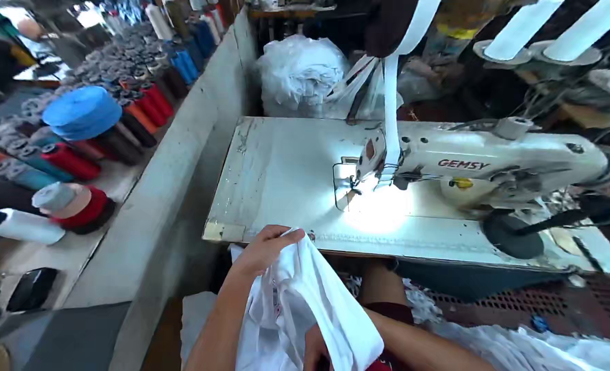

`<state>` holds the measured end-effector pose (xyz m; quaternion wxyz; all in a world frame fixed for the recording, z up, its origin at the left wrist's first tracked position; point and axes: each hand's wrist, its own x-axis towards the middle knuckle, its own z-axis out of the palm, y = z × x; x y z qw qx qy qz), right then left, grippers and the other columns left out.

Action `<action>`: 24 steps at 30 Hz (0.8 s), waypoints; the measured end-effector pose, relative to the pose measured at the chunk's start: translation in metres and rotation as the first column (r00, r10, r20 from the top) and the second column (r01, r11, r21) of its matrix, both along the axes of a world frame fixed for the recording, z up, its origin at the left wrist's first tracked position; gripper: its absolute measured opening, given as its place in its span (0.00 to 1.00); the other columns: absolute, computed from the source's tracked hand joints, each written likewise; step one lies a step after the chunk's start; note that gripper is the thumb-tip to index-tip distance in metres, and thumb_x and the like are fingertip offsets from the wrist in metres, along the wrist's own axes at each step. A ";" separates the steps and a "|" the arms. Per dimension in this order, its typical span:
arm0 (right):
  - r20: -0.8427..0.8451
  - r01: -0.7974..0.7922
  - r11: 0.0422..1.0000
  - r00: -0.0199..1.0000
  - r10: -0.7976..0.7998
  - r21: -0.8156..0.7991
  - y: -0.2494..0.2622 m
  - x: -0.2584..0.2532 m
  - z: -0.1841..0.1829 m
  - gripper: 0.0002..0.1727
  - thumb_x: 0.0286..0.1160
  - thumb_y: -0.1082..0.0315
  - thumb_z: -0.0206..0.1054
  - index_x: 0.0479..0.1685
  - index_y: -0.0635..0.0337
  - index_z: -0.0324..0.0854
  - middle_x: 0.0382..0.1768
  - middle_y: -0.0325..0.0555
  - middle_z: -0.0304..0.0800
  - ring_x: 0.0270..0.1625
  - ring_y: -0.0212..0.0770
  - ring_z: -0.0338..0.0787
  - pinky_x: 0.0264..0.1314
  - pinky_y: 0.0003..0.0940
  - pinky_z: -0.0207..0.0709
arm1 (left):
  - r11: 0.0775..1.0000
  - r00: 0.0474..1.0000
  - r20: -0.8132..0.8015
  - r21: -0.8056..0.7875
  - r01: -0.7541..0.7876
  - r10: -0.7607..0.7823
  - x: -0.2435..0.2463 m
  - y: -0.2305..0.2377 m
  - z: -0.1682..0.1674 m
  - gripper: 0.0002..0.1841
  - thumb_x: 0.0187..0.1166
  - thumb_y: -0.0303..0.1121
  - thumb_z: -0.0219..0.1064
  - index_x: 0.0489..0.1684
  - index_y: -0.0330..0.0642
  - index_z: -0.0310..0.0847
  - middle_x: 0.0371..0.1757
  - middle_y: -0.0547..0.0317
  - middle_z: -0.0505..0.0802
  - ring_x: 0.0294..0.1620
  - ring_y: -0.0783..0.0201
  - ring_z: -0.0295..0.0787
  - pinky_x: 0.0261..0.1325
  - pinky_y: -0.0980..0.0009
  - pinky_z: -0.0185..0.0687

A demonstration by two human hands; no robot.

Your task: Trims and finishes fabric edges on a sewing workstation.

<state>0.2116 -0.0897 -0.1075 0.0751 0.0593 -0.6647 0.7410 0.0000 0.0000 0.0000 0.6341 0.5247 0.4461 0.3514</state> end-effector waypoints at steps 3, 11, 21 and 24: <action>-0.006 -0.017 0.999 1.000 0.017 -0.034 -0.002 0.002 -0.009 0.14 0.74 0.61 0.76 0.47 0.64 0.92 0.36 0.41 0.97 0.37 0.27 0.93 0.44 0.25 0.86 | 1.000 1.000 0.004 -0.012 0.012 -0.012 0.003 0.001 -0.002 0.17 0.88 0.37 0.59 0.26 0.46 0.86 0.26 0.71 0.91 0.29 0.77 0.88 0.39 0.74 0.87; -0.055 -0.058 0.992 0.997 0.052 -0.112 -0.005 0.003 -0.029 0.16 0.73 0.63 0.76 0.54 0.65 0.91 0.41 0.44 0.97 0.40 0.27 0.93 0.46 0.23 0.86 | 1.000 0.999 0.020 -0.008 0.027 -0.027 0.006 -0.003 0.005 0.18 0.89 0.37 0.59 0.23 0.48 0.85 0.24 0.72 0.90 0.27 0.78 0.86 0.37 0.76 0.85; -0.131 -0.016 0.995 0.991 0.003 -0.096 -0.004 0.004 -0.027 0.19 0.79 0.58 0.72 0.56 0.66 0.90 0.42 0.45 0.97 0.41 0.27 0.93 0.47 0.24 0.86 | 0.999 0.999 0.023 0.015 0.047 -0.047 0.011 0.000 0.004 0.17 0.89 0.38 0.59 0.27 0.46 0.87 0.26 0.71 0.91 0.29 0.78 0.87 0.38 0.76 0.86; 0.044 0.150 0.986 0.988 -0.147 -0.076 0.001 0.000 0.022 0.20 0.83 0.58 0.66 0.51 0.70 0.90 0.36 0.44 0.96 0.36 0.24 0.89 0.44 0.23 0.84 | 0.998 0.999 -0.033 -0.055 -0.032 0.030 0.019 0.007 0.003 0.17 0.90 0.39 0.59 0.31 0.43 0.88 0.29 0.68 0.92 0.32 0.77 0.88 0.41 0.74 0.87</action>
